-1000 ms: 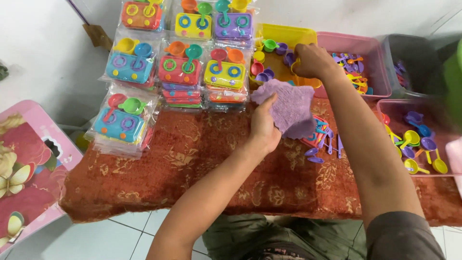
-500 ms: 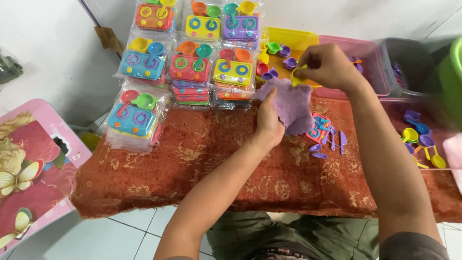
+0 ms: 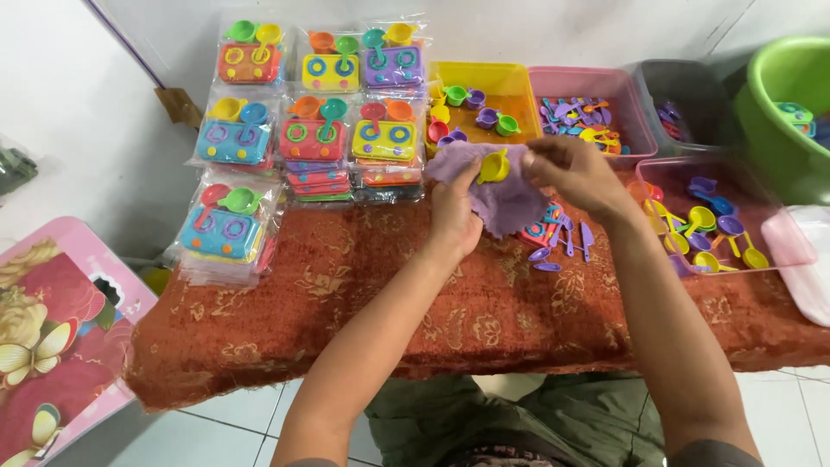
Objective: The person wipes small plastic toy kitchen utensils with a purple cloth and places them into a clear plastic bag. They handle a red toy stove, purple forks, and yellow spoons, arranging them inside the bag before placing it on the table.
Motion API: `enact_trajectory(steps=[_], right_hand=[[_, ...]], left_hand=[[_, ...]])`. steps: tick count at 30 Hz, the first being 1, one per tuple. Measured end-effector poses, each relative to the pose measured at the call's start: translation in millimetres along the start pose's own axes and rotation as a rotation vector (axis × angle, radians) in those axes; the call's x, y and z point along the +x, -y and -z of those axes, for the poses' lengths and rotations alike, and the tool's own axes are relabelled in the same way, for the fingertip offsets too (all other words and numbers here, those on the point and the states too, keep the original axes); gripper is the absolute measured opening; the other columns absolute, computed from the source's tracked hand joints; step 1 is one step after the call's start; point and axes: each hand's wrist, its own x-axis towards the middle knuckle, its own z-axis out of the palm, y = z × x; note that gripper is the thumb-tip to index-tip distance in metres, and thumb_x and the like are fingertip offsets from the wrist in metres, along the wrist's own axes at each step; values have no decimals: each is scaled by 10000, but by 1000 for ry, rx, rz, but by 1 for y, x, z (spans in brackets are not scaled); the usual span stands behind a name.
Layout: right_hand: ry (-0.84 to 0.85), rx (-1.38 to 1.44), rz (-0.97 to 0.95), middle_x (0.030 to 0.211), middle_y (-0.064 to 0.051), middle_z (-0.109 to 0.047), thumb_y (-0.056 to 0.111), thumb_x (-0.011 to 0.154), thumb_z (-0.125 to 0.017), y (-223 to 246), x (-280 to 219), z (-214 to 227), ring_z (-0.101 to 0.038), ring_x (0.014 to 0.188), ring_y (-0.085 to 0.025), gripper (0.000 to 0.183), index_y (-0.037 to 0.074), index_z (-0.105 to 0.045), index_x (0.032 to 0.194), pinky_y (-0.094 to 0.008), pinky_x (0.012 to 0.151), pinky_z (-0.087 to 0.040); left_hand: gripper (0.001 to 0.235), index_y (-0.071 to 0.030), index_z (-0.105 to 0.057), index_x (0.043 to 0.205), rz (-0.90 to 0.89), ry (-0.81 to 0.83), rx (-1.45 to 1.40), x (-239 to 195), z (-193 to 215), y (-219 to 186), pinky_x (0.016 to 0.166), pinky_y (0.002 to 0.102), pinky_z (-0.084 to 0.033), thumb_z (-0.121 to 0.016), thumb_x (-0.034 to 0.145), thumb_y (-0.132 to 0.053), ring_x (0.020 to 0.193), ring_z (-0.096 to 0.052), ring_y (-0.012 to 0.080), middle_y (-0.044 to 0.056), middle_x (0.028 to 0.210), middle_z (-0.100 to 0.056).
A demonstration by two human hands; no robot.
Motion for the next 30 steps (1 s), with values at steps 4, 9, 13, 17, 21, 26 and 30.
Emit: enact_trajectory(steps=[4, 9, 13, 17, 21, 26, 30], right_hand=[[25, 54, -82, 901, -50, -680, 112, 862, -822, -12, -14, -13, -669, 786, -105, 409, -76, -663, 1189, -250, 679, -565], [-131, 315, -23, 651, -14, -633, 59, 768, -870, 7, -28, -25, -605, 521, -75, 218, 27, -672, 853, -184, 431, -454], [-124, 449, 89, 620, -89, -618, 12, 791, -874, -9, -26, -36, -588, 511, -107, 202, -23, -679, 834, -206, 443, -437], [28, 228, 368, 1128, -185, -657, -45, 885, -745, 14, -37, -50, -686, 864, -191, 141, -54, -735, 1025, -298, 688, -585], [-108, -334, 681, 1190, -171, -624, -94, 849, -619, 9, -27, -51, -724, 871, -342, 246, -24, -727, 1058, -345, 654, -579], [-200, -629, 760, 1199, -145, -599, -6, 827, -713, -2, -21, -45, -707, 933, -303, 259, -20, -724, 1085, -395, 738, -596], [-212, -513, 788, 1149, -150, -575, 45, 822, -797, -27, -10, -36, -681, 926, -329, 264, -22, -719, 1066, -402, 728, -576]], left_hand=[[367, 39, -710, 996, -63, -11, 140, 14, 15, 15, 727, 393, -586, -917, 701, -29, 834, -714, 242, 163, 904, -726], [378, -12, -738, 1091, -322, 30, 556, 24, 41, 23, 923, 407, -531, -873, 740, -52, 1032, -666, 197, 108, 1032, -717], [278, -70, -747, 1103, -576, 109, 775, -26, -6, -11, 976, 388, -531, -800, 831, -91, 1065, -664, 165, 96, 1052, -736], [258, 52, -689, 1022, -821, 172, 825, -13, 10, 10, 1014, 511, -449, -769, 791, -29, 1049, -659, 378, 286, 982, -668], [285, -19, -713, 1070, -724, 149, 752, -1, 26, 17, 993, 431, -479, -828, 821, -99, 1040, -653, 226, 181, 1013, -701], [112, -70, -663, 866, -437, 114, 677, -15, 8, 3, 690, 350, -501, -755, 814, -108, 745, -583, 120, 37, 796, -612], [220, -57, -632, 696, -251, 138, 496, 2, 15, 5, 423, 324, -498, -764, 813, -187, 517, -616, 181, 69, 606, -569]])
